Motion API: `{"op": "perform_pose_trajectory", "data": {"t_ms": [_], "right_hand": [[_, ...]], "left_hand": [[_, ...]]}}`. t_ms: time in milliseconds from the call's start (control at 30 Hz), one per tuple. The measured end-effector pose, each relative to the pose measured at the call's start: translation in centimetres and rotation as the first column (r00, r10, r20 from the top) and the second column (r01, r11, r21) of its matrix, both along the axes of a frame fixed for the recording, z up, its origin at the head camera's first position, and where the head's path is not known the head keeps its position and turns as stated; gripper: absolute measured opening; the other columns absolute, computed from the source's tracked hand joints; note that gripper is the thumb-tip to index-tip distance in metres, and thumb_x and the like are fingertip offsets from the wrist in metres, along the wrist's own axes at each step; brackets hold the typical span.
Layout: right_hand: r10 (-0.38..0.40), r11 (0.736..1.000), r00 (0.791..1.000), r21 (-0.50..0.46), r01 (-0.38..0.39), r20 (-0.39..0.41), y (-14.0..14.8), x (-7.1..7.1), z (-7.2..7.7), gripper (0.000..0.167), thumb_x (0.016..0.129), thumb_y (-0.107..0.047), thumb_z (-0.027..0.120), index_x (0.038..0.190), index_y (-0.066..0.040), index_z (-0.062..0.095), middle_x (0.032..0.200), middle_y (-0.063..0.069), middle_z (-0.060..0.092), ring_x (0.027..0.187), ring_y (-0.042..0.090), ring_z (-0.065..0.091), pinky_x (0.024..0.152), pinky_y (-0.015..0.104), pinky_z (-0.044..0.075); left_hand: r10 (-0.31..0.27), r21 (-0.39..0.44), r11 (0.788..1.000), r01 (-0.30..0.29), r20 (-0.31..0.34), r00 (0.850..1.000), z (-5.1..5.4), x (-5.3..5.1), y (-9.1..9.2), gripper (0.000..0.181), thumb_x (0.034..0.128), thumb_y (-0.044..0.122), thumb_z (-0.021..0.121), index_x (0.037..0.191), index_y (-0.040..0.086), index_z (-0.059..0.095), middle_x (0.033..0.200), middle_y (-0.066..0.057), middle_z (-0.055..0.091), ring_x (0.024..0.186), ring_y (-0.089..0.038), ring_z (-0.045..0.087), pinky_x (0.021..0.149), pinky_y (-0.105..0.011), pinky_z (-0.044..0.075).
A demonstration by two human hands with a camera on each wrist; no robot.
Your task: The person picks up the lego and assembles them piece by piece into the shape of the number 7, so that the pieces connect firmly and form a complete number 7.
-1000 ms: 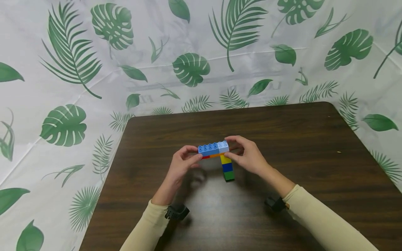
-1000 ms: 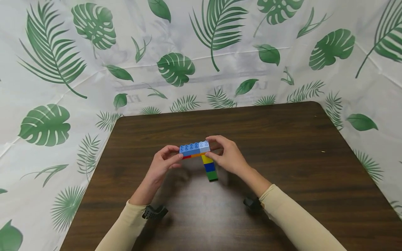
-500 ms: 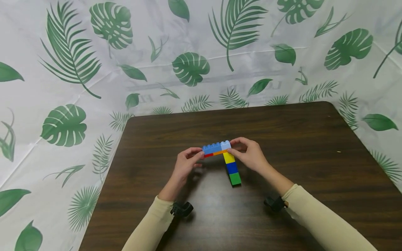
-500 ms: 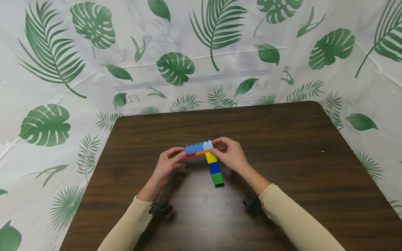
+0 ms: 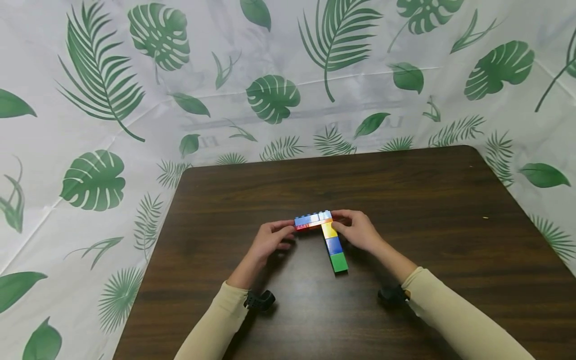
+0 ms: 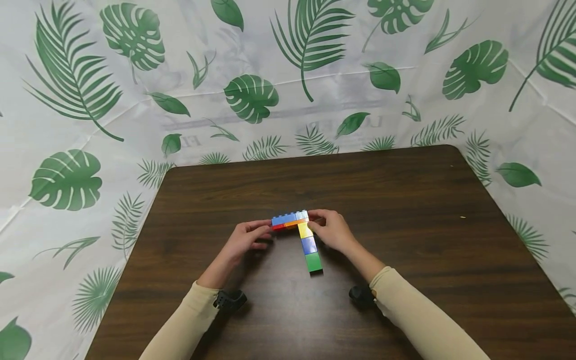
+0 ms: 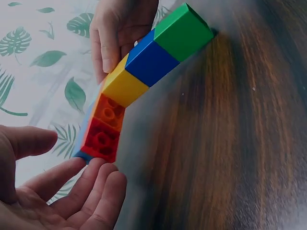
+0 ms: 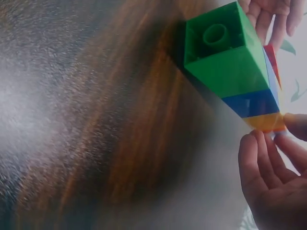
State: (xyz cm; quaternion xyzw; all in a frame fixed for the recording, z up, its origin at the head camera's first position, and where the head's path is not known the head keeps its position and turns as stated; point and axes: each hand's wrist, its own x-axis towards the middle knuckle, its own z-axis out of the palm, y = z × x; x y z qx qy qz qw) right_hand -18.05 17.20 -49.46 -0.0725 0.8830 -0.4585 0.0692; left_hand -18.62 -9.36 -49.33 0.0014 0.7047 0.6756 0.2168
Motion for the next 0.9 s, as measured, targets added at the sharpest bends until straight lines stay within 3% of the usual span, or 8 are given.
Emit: {"op": "perform_pose_trajectory", "data": {"t_ms": [200, 500, 700, 900], "right_hand": [[0.007, 1.0, 0.998, -0.016, -0.006, 0.069, -0.1, 0.1, -0.6, 0.038, 0.095, -0.016, 0.065, 0.132, -0.003, 0.061, 0.113, 0.015, 0.066, 0.078, 0.023, 0.059, 0.059, 0.032, 0.054], [0.031, 0.999, 0.998, 0.038, -0.033, 0.057, -0.2, 0.0, -1.1, 0.038, 0.095, -0.014, 0.065, 0.131, -0.003, 0.061, 0.12, 0.014, 0.065, 0.086, 0.024, 0.055, 0.064, 0.031, 0.051], [0.03, 0.999, 0.994, 0.022, -0.032, 0.108, 0.0, 0.0, -1.2, 0.04, 0.095, -0.013, 0.066, 0.133, -0.003, 0.06, 0.109, 0.011, 0.065, 0.075, 0.022, 0.055, 0.062, 0.032, 0.052], [0.026, 1.0, 0.991, 0.013, -0.028, 0.129, 0.0, 0.0, -1.4, 0.04, 0.095, -0.015, 0.065, 0.133, -0.004, 0.06, 0.11, 0.011, 0.065, 0.074, 0.021, 0.056, 0.063, 0.031, 0.052]], "left_hand": [[-0.035, -0.041, 0.998, 0.036, 0.03, 0.999, -0.1, 0.1, -0.3, 0.039, 0.0979, 0.017, 0.062, 0.131, -0.004, 0.059, 0.127, -0.02, 0.061, 0.114, -0.042, 0.058, 0.09, -0.051, 0.051], [-0.038, -0.083, 0.996, 0.039, 0.012, 0.999, -0.7, 0.6, -0.5, 0.04, 0.0971, 0.025, 0.063, 0.13, 0.003, 0.062, 0.128, -0.015, 0.061, 0.106, -0.031, 0.065, 0.08, -0.039, 0.057], [-0.046, -0.09, 0.995, 0.048, 0.021, 0.999, -0.6, 0.6, -0.4, 0.038, 0.0977, 0.024, 0.062, 0.13, 0.003, 0.062, 0.129, -0.014, 0.061, 0.104, -0.03, 0.065, 0.078, -0.036, 0.058], [-0.045, -0.093, 0.995, 0.047, 0.03, 0.999, -0.6, 0.6, -0.4, 0.039, 0.0973, 0.025, 0.063, 0.13, 0.004, 0.062, 0.128, -0.013, 0.061, 0.104, -0.029, 0.066, 0.077, -0.036, 0.058]]}}
